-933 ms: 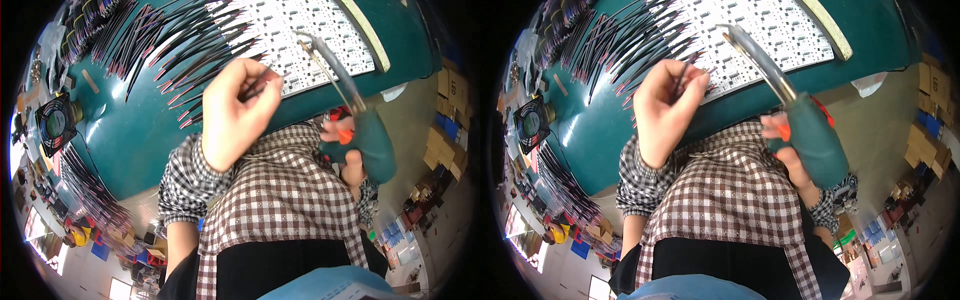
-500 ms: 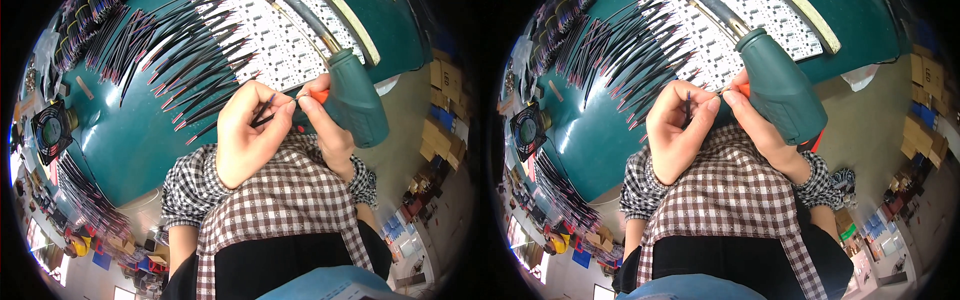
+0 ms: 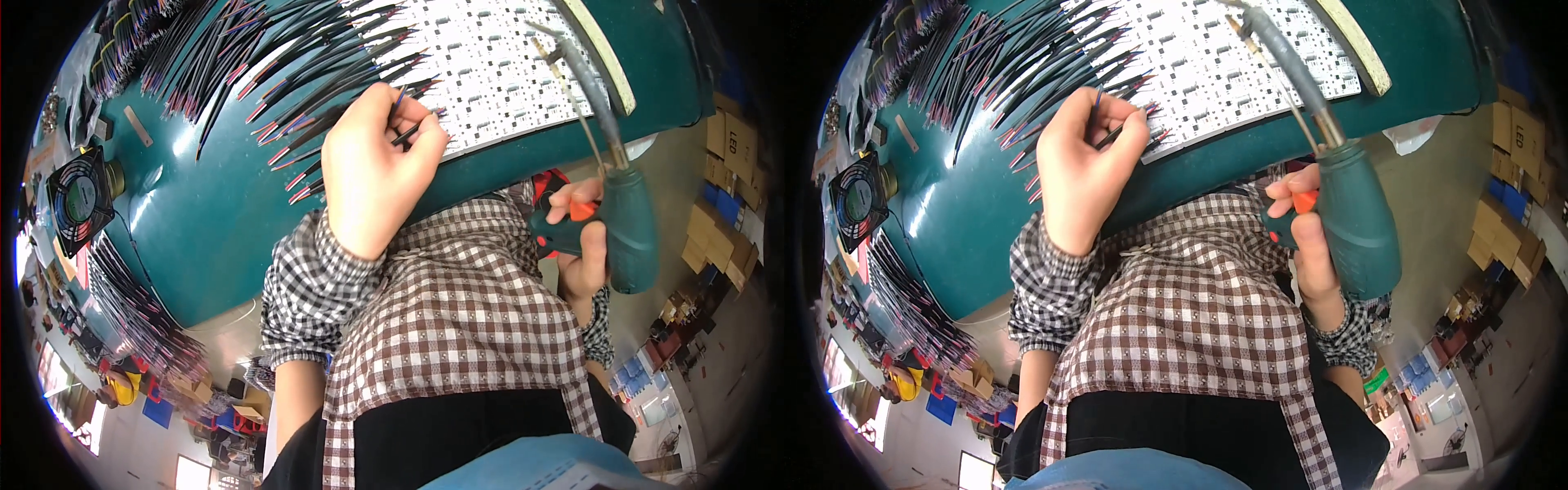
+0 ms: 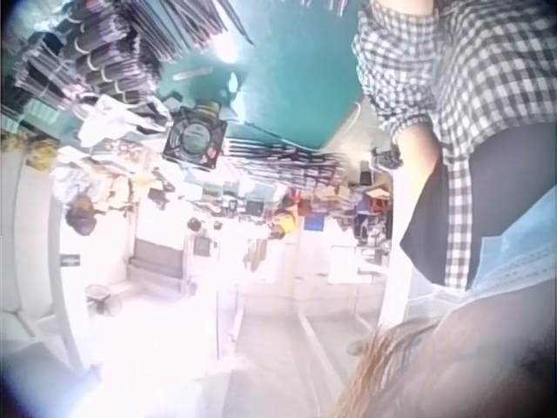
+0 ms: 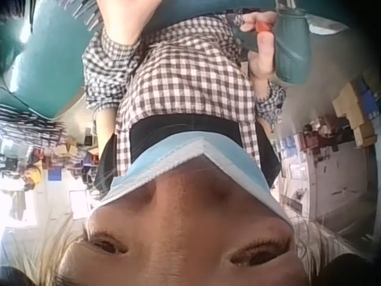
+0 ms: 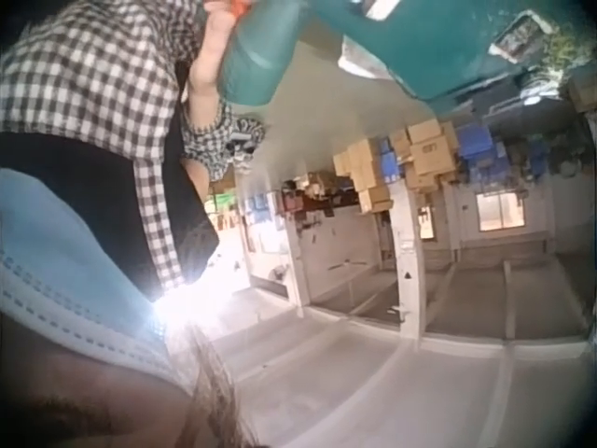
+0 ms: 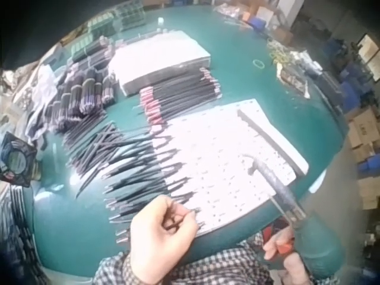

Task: The person solders the stripped ends of wires using a soldering iron, aligns the wires across a circuit board on the table, and picks up additional wires to solder their ends.

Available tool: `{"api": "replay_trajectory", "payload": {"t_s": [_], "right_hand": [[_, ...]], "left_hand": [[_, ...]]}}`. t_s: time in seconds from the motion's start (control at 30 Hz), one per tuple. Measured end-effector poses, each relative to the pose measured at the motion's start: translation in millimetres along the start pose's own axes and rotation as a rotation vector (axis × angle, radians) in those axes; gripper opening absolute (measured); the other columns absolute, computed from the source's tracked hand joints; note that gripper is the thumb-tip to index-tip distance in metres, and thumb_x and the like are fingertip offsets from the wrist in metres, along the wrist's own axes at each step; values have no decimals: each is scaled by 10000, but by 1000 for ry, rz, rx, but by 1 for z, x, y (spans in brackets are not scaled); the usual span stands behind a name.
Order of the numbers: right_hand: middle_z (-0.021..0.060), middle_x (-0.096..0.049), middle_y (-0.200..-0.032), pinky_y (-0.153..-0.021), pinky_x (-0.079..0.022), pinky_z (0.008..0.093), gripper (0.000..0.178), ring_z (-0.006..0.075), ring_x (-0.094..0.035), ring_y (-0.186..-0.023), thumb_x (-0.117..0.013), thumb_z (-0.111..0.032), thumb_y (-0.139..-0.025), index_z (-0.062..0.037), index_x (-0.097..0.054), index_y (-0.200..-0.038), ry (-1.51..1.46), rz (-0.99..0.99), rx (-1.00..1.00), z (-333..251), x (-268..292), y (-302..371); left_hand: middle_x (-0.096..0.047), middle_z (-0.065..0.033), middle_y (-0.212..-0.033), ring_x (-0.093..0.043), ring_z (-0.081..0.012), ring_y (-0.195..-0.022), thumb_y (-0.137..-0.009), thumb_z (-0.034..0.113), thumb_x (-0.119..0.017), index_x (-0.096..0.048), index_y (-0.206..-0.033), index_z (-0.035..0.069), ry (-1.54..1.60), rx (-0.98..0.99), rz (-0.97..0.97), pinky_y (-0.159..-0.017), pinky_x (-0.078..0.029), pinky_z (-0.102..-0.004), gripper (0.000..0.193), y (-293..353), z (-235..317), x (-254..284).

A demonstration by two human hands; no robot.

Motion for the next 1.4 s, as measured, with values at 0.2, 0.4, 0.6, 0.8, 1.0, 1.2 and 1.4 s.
{"api": "replay_trajectory", "payload": {"t_s": [0.2,0.4,0.6,0.8,1.0,1.2,1.4], "right_hand": [[178,-578,-1183,-930,-516,377,589,260,-612,-1064,-738,-349,-838,42,-518,-1220,-54,58,-152,4,-1,24],[200,-564,-1117,-815,-563,369,502,281,-573,-1039,-596,-351,-909,75,-520,-1163,88,-82,-221,9,2,33],[175,-571,-1071,-813,-556,368,424,274,-569,-1031,-604,-291,-908,69,-545,-1124,78,-92,-246,10,4,39],[147,-686,-943,-772,-586,332,676,221,-681,-879,-801,-202,-784,119,-470,-1278,198,-125,-117,16,11,37],[115,-703,-892,-780,-564,302,657,183,-688,-834,-801,-195,-779,120,-488,-1263,240,-114,-92,19,10,38],[108,-705,-889,-780,-559,300,651,173,-689,-831,-808,-187,-768,108,-500,-1260,216,-72,-167,19,10,40],[128,-695,-954,-806,-568,305,693,191,-690,-904,-818,-232,-766,104,-488,-1275,355,-136,-168,22,17,46]], "left_hand": [[-622,-102,-679,-612,-248,-602,-719,92,-666,-554,-722,8,-70,-19,31,-572,-488,-350,140,-3,0,-11],[-631,-101,-680,-625,-253,-607,-716,94,-667,-548,-717,14,-129,-40,50,-568,-495,-358,144,-2,2,-13],[-645,-52,-687,-560,-80,-610,-752,36,-655,-572,-762,-36,-166,-25,22,-606,-478,-230,110,-2,5,-15],[-644,-51,-686,-557,-73,-609,-754,31,-657,-571,-759,-35,-161,-27,26,-593,-473,-228,109,-1,4,-15],[-639,-49,-678,-547,-71,-599,-753,30,-656,-571,-756,-33,-176,-27,20,-585,-466,-224,106,-1,6,-16],[-637,-50,-673,-539,-70,-591,-749,29,-653,-569,-748,-32,-174,-24,23,-581,-463,-222,103,-1,7,-16],[-635,-50,-671,-538,-73,-591,-743,32,-650,-568,-747,-31,-172,-24,21,-583,-462,-225,103,-2,7,-15]]}}
Point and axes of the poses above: each hand's wrist, its own y-axis away from the middle knuckle, its own x-axis out of the back of the hand, z = x × y, the point moved 4 cm from there along -y, towards the middle knuckle
